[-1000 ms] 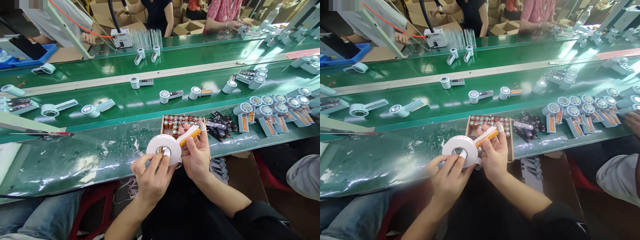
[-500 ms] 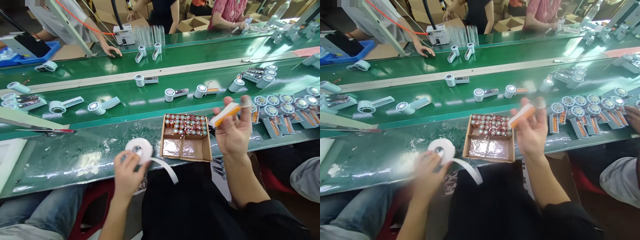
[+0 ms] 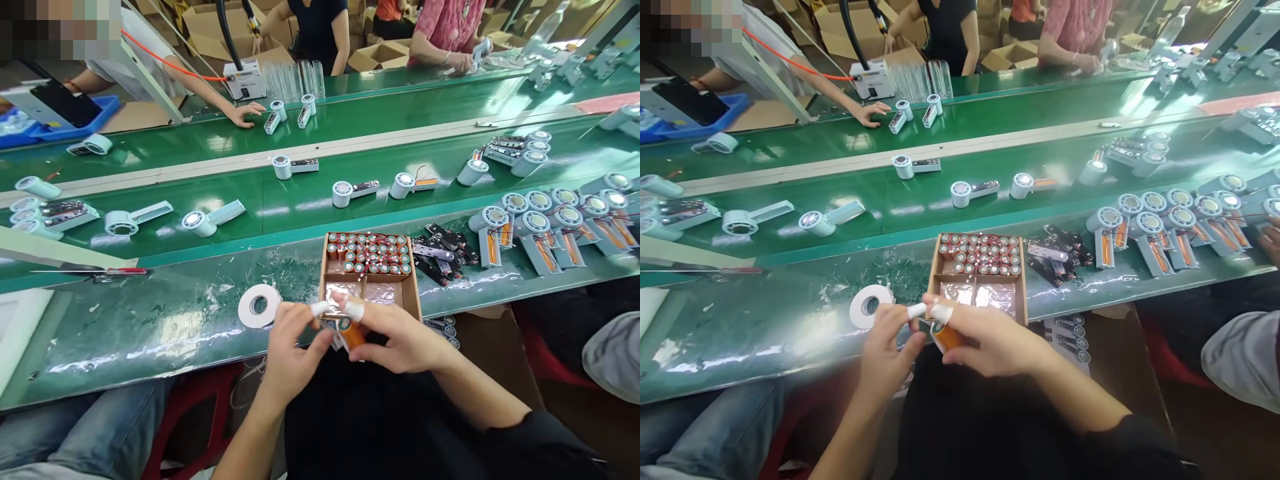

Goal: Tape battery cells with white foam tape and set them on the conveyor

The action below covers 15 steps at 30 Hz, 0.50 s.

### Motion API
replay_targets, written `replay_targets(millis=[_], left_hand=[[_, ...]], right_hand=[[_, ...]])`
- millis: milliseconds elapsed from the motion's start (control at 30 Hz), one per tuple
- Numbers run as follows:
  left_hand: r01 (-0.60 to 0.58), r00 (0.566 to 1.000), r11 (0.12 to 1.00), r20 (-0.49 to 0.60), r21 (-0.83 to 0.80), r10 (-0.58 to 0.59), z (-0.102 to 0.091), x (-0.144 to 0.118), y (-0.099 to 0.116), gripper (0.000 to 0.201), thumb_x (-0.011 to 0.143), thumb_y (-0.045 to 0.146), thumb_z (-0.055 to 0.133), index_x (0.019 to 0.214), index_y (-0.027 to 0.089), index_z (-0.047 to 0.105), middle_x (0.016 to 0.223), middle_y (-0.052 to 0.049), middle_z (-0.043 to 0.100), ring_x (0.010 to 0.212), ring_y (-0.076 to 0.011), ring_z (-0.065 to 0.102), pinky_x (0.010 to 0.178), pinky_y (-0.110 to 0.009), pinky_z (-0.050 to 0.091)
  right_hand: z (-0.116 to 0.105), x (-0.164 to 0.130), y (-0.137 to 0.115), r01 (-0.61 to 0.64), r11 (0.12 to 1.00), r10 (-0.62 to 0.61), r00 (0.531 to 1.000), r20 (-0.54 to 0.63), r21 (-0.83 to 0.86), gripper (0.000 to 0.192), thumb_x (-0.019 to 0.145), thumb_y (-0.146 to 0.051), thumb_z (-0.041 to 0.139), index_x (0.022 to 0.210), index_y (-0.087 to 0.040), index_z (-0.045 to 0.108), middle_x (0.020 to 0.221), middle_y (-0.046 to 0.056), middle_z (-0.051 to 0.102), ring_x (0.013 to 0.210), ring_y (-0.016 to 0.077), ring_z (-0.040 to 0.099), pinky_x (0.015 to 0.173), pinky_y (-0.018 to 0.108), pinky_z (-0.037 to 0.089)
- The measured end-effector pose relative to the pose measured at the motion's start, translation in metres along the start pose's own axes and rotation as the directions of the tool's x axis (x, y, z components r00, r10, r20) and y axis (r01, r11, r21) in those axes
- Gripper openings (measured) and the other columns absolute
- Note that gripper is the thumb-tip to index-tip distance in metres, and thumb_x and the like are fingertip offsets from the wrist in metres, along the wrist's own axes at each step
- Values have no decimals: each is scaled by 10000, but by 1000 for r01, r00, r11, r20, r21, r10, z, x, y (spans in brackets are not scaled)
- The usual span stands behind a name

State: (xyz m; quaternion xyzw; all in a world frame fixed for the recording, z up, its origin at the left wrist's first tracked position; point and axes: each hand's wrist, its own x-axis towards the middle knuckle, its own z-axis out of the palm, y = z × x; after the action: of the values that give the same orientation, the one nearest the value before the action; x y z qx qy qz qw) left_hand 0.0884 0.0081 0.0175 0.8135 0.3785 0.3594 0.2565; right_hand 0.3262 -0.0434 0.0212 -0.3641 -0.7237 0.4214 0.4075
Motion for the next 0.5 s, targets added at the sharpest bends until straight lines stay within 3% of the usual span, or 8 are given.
replay_targets(millis=[133, 333, 400, 500], left_hand=[[3, 991, 968, 127, -251, 29, 10, 14, 13, 363, 1006, 394, 618, 701, 199, 590, 673, -3, 550, 741, -163, 489, 675, -303, 417], [107, 974, 948, 225, -299, -38, 10, 11, 14, 479, 970, 321, 654, 552, 191, 458, 587, 14, 476, 653, -134, 473, 602, -281, 400], [96, 978, 944, 207, -315, -30, 9, 9, 15, 487, 969, 330, 652, 537, 192, 474, 580, 4, 487, 659, -143, 483, 610, -295, 417], [82, 983, 927, 182, -365, -16, 6, 9, 15, 383, 971, 354, 657, 624, 195, 637, 587, -4, 529, 652, -152, 504, 622, -318, 441]], right_hand=[[6, 1, -3, 5, 996, 8, 990, 138, -91, 899, 929, -209, 748, 1675, -325, 258, 1550, 103, 568, 1322, 263, 641, 1123, 409, 523], [8, -6, -1, -13, 997, 26, 984, 175, -75, 955, 912, -140, 740, 1683, -338, 211, 1640, 83, 456, 1450, 259, 525, 1177, 396, 477], [7, -5, -2, -14, 999, 22, 983, 184, -47, 983, 905, -143, 751, 1687, -335, 188, 1663, 79, 418, 1501, 263, 457, 1229, 410, 415], [8, -1, -3, -25, 999, 30, 978, 206, -27, 975, 910, -143, 741, 1683, -358, 187, 1708, 64, 327, 1532, 267, 407, 1250, 425, 381]])
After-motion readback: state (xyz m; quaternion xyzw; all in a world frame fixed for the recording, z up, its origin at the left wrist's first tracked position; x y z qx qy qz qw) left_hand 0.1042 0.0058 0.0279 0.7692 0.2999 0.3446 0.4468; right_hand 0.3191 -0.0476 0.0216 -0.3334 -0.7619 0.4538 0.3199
